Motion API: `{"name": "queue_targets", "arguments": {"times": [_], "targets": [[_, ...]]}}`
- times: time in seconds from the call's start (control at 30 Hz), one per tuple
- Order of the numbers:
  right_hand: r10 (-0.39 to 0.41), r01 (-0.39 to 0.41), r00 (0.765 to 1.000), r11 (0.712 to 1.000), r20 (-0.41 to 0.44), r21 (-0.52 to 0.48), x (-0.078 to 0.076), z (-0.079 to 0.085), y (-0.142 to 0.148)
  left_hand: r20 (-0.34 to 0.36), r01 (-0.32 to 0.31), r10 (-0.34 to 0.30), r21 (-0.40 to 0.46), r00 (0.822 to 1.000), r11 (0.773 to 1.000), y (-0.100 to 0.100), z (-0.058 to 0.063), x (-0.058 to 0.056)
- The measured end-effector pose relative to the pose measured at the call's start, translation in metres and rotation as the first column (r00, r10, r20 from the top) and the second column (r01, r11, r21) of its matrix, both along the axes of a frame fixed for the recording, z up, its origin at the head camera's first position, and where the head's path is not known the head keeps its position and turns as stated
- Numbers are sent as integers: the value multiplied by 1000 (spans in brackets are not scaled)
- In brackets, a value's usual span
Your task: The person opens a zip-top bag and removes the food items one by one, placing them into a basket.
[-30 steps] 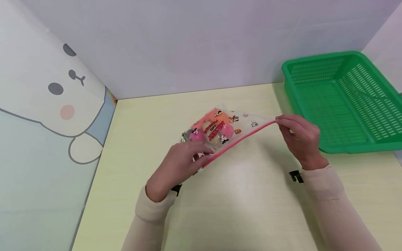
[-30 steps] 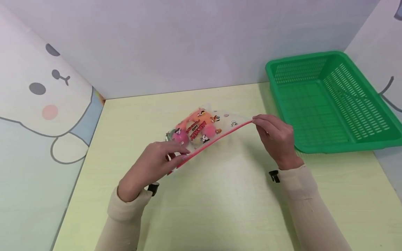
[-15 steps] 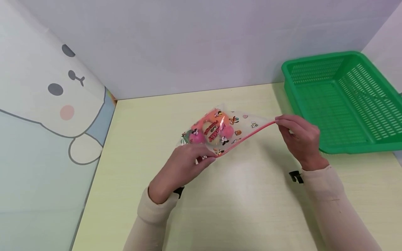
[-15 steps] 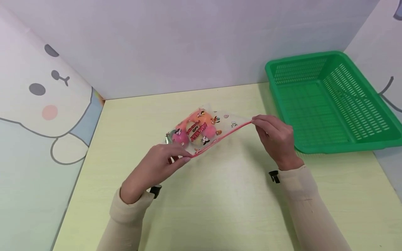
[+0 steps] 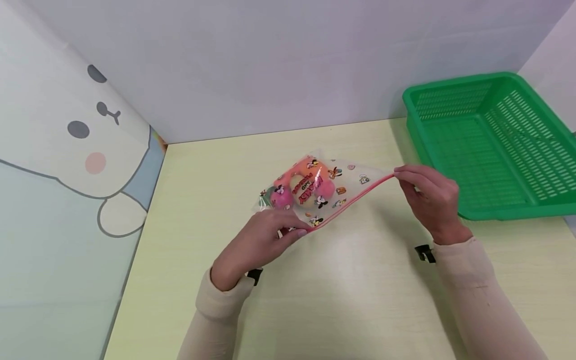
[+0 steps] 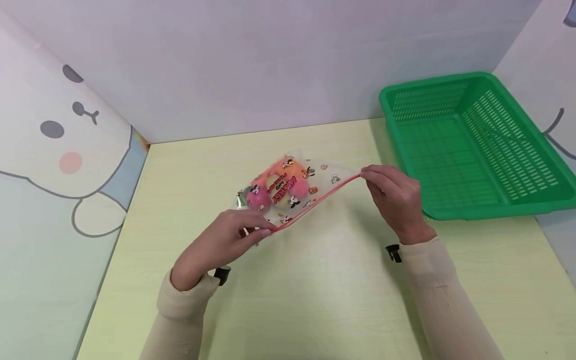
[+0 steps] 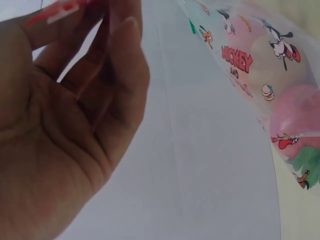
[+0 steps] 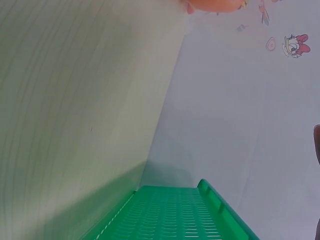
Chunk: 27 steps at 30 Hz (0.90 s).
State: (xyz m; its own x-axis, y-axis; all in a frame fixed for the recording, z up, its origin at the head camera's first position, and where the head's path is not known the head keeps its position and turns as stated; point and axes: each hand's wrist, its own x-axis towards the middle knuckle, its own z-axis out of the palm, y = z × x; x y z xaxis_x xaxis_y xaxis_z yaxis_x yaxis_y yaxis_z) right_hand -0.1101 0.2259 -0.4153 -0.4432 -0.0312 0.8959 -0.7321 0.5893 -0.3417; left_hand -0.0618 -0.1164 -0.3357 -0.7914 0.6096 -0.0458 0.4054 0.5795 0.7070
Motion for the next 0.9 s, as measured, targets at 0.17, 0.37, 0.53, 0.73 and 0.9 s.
{"name": "queue_targets", "arguments": {"times": [0.17,0.37,0.53,0.73,0.9], "targets": [[-3,3,1000,1000,-3,-3,0,1,-2,-1,-15,15,-40,1000,999,1,0,0],[-11,11,1000,1000,-6,3,0,3,-4,-40,-19,16,-75,999,997,4,1,5],[0,0,1000,1000,-2,6,1,4,-4,-97,-29,17,-120,995,992,11,2,16],[14,-14,1000,1000,-1,2,3,6,-6,-299,-82,12,-223,954,971,23,0,33],[25,-25,1000,1000,-2,-6,4,8,-9,-449,-157,-12,-337,893,928,35,-5,45]]}}
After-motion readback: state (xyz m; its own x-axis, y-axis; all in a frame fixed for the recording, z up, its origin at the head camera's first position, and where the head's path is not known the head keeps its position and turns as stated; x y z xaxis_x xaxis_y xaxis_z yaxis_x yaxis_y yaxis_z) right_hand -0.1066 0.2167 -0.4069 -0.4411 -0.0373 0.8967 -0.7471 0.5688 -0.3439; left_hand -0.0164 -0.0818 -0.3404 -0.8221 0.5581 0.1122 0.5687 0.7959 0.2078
